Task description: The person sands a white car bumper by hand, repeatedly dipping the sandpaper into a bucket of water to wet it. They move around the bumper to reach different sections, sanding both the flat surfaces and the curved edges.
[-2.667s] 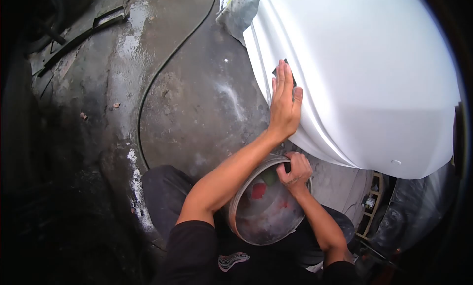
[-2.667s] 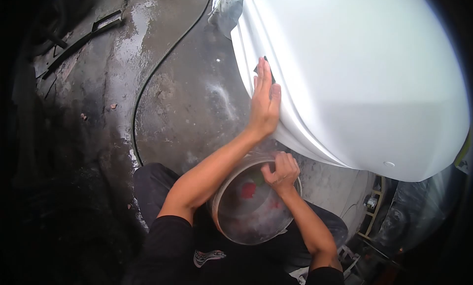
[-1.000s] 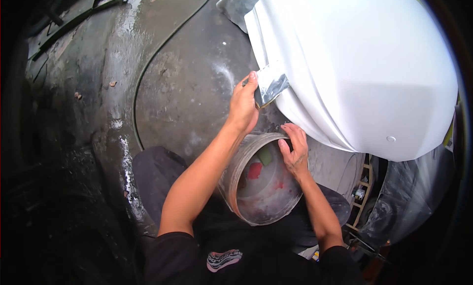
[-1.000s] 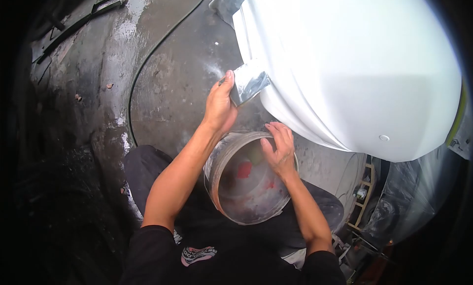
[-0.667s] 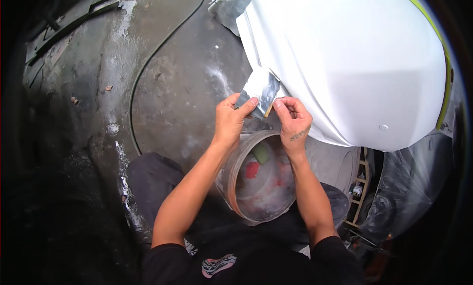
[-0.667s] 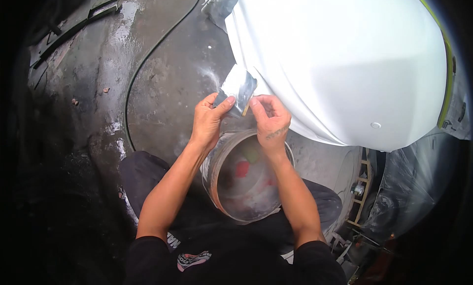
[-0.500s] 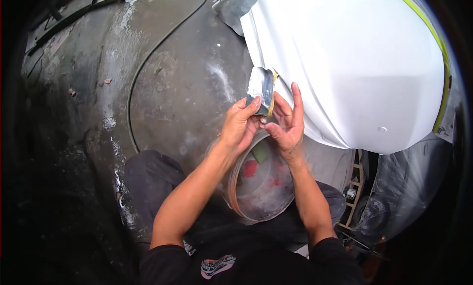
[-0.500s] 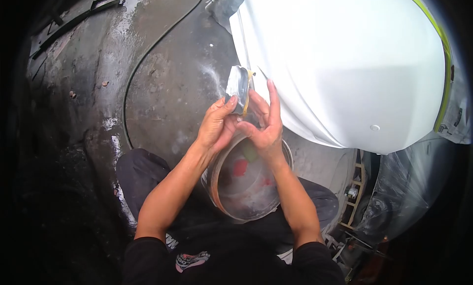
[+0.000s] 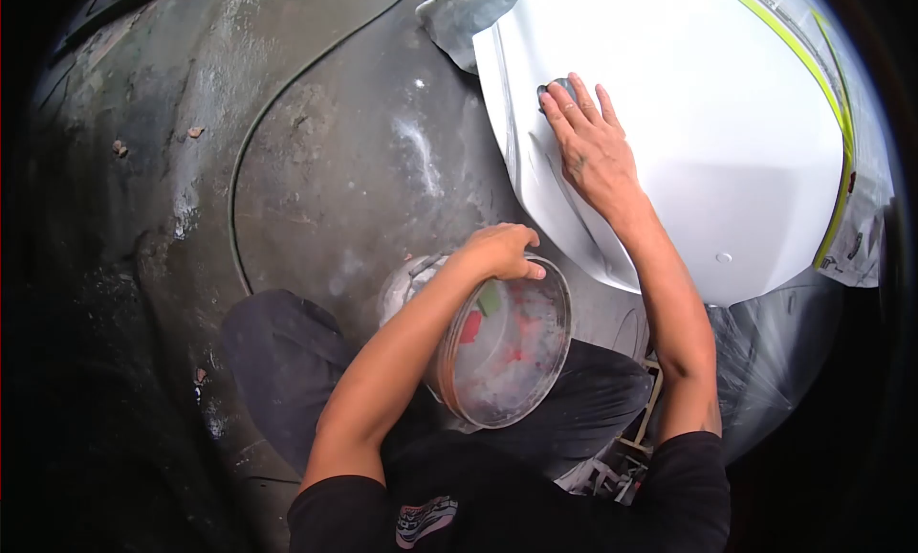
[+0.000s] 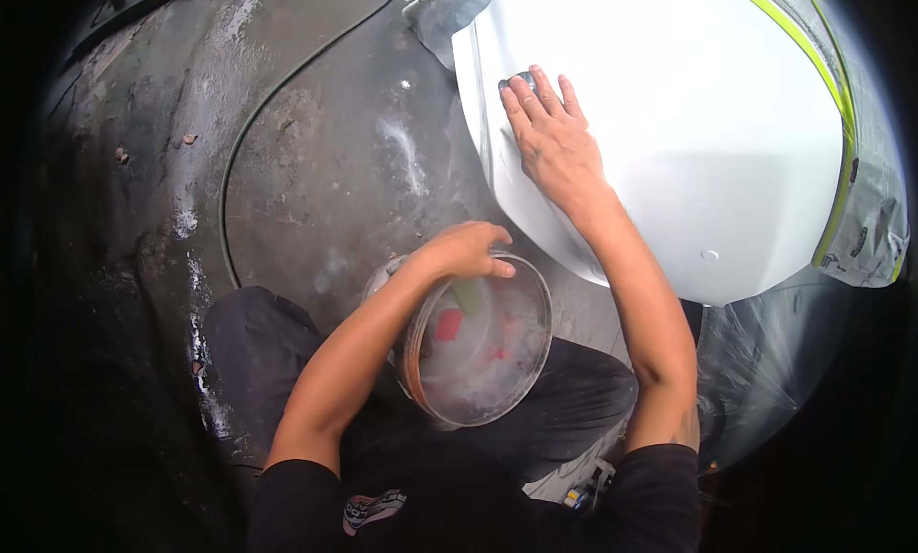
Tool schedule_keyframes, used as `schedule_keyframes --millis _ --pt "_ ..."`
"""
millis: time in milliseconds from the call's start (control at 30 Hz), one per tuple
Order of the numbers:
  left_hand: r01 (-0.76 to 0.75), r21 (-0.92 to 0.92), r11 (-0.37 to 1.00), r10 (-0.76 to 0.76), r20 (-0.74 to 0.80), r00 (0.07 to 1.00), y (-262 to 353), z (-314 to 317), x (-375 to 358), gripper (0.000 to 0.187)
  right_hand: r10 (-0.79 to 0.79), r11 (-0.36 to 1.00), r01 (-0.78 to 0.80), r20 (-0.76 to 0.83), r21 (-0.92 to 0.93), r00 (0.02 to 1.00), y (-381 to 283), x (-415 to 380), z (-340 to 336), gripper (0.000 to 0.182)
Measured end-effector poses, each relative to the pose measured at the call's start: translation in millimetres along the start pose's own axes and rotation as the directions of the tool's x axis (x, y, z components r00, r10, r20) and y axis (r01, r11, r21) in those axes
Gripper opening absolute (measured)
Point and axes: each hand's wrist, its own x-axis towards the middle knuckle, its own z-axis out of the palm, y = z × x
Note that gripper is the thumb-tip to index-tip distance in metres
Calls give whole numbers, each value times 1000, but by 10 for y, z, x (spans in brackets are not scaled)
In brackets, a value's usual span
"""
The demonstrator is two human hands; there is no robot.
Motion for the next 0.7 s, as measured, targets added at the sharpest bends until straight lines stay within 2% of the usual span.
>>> schedule_keyframes --millis 33,67,133,167,233,267,367,433,500,533,567,633,700 --pt "5 112 994 -15 92 996 -37 67 109 64 -63 993 79 186 -84 981 38 -47 246 47" --pt "4 98 995 -14 94 995 -18 82 191 64 -105 974 171 373 -150 922 62 -119 385 47" --pt "107 220 970 -168 283 944 65 19 306 52 -132 962 218 419 -163 899 -27 -405 270 47" --pt "112 204 973 -166 274 947 124 -23 349 52 -160 948 263 449 -178 879 -68 -526 196 48" --pt "56 380 923 -209 375 903 248 -86 420 45 -180 961 254 450 -110 875 -47 -791 74 47" --pt "12 390 921 -186 412 892 266 -125 438 38 -184 973 226 442 -43 878 -34 -840 74 47" --pt "40 273 961 -151 396 906 155 -125 405 39 -192 949 287 476 -134 858 119 -288 346 45" --pt "26 251 968 -128 396 909 113 -65 371 38 -127 938 256 454 -234 882 233 373 611 44" --pt "15 247 969 -110 376 920 27 -138 434 39 -140 934 258 411 -248 901 289 545 783 46" --pt "39 204 978 -120 397 910 -3 -115 468 38 -141 934 255 396 -252 907 310 486 832 48" --pt "64 157 986 -126 426 896 -19 -47 478 37 -141 931 272 445 -245 884 224 264 686 46" --pt "55 181 982 -126 407 905 36 -104 442 37 -186 935 309 502 -172 844 -28 -305 336 45" --pt "-1 264 964 -112 414 903 142 -129 430 35 -196 961 266 487 -79 851 -35 -475 223 44"
